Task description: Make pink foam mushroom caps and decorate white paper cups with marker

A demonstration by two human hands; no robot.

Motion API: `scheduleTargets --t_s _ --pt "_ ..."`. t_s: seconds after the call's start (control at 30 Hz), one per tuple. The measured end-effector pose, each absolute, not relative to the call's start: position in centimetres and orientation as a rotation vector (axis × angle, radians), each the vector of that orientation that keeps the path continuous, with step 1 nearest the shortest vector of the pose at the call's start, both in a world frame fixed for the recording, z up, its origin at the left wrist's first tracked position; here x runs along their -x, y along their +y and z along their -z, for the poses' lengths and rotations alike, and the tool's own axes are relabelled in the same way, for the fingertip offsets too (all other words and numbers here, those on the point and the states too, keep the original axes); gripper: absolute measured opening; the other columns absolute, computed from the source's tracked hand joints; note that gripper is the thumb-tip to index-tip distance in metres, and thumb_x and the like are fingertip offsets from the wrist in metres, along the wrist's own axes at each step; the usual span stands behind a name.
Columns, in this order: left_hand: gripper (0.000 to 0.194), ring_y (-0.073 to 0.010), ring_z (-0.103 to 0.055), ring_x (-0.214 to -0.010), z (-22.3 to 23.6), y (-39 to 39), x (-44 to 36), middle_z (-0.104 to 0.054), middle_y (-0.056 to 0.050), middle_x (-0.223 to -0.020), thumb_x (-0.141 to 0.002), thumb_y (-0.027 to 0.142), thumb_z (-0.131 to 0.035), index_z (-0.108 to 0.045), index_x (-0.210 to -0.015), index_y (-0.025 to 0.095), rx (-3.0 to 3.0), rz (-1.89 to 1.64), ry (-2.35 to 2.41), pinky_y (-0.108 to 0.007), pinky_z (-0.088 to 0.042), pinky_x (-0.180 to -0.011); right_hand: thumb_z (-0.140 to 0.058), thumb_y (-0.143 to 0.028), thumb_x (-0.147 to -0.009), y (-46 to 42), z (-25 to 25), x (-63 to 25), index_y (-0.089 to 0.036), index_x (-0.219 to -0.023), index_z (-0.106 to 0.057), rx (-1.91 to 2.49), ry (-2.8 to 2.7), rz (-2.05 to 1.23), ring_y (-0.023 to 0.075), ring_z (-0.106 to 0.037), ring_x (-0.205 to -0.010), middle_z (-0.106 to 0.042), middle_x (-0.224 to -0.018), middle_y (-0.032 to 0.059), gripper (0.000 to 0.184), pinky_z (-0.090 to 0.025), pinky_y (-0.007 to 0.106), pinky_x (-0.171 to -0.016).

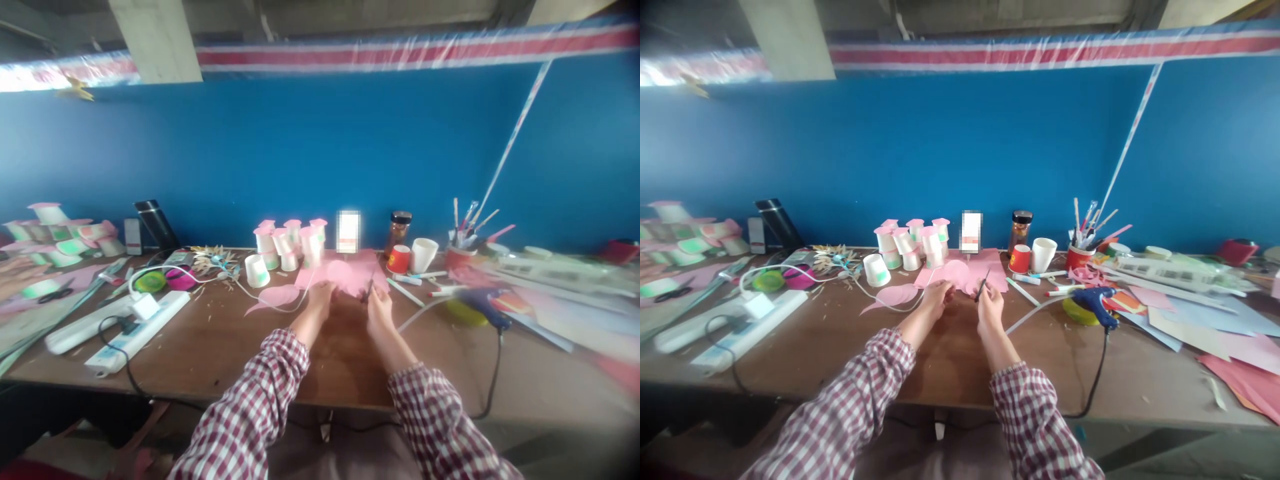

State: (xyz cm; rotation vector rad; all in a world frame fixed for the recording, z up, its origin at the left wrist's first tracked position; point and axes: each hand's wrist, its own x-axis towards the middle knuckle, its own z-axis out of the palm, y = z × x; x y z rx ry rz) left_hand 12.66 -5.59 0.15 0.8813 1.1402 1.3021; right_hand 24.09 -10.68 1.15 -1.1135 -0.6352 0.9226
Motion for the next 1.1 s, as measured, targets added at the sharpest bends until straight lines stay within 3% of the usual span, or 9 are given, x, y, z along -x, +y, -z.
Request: scheduleTargets --t_s 0.2,0.4,0.8,1.1 --pt "0.01 -0.0071 -0.05 -0.048 -0.9 -7.2 -13.5 -0.057 0.0 -0.052 -0.061 0.018 -0.068 -0.06 -0.059 0.012 -0.825 -1.24 0.993 -0.019 -0.037 -0.046 -0.074 -0.038 -0.056 -10.2 -1.0 -24.3 -0.013 -0.093 -0.064 1.142 -0.615 -0.902 0.0153 -0.06 -0.056 -0.065 -0.061 0.0009 0.046 -0.045 0.025 -0.052" --pt "0.01 -0.0058 -0.052 -0.049 -1.6 -8.7 -12.5 -0.062 -0.003 -0.061 -0.063 0.016 -0.07 -0.066 -0.069 0.009 -0.754 -1.143 0.944 -0.016 -0.038 -0.044 -0.074 -0.032 -0.056 -10.1 -0.9 -24.3 -0.013 -0.1 -0.062 1.137 -0.656 -0.913 0.0169 -0.063 -0.059 -0.068 -0.064 0.0025 0.049 -0.047 0.026 -0.054" --pt "0.01 -0.0054 -0.054 -0.05 -1.6 -8.8 -10.5 -0.063 -0.005 -0.065 -0.064 0.014 -0.072 -0.069 -0.072 0.009 -0.701 -1.06 0.94 -0.014 -0.04 -0.042 -0.072 -0.031 -0.058 -10.5 -0.6 -24.0 -0.015 -0.095 -0.06 1.128 -0.767 -0.965 0.0168 -0.063 -0.062 -0.068 -0.066 0.0017 0.043 -0.047 0.026 -0.058" --pt "0.013 -0.0059 -0.051 -0.05 -0.3 -7.6 -9.8 -0.06 -0.001 -0.058 -0.061 0.02 -0.072 -0.063 -0.065 0.011 -0.717 -1.356 0.974 -0.017 -0.038 -0.046 -0.075 -0.043 -0.06 -11.3 -1.3 -23.3 -0.017 -0.092 -0.06 1.014 -0.901 -1.058 0.0145 -0.059 -0.063 -0.065 -0.071 0.0026 0.044 -0.044 0.023 -0.053"
